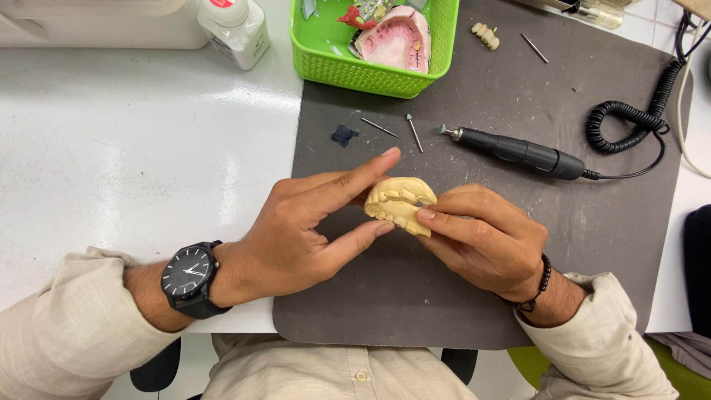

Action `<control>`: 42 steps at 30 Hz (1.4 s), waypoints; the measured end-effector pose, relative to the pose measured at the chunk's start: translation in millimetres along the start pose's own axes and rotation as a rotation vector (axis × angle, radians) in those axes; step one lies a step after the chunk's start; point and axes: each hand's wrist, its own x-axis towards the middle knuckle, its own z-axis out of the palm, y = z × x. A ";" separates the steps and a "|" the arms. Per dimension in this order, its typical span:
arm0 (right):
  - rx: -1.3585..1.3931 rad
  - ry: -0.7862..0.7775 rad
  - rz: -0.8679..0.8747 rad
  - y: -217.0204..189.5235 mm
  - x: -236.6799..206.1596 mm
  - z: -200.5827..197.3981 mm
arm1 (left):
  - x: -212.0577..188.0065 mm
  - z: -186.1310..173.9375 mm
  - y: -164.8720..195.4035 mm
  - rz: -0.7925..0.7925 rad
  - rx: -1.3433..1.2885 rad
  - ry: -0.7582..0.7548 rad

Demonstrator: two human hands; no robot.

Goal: The person holds a dental prosthesis over a stone model, presses it into place, and rubs and sands its edges with small abrasive pieces to refine the fit. They repeatedly seat the prosthesis on the model, turn it over, and pick up replacement abrasive strips from the bench mat.

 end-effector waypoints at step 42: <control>0.500 0.122 0.244 7.9 4.4 -2.1 | 0.2 0.2 -1.5 -0.451 -0.792 -0.102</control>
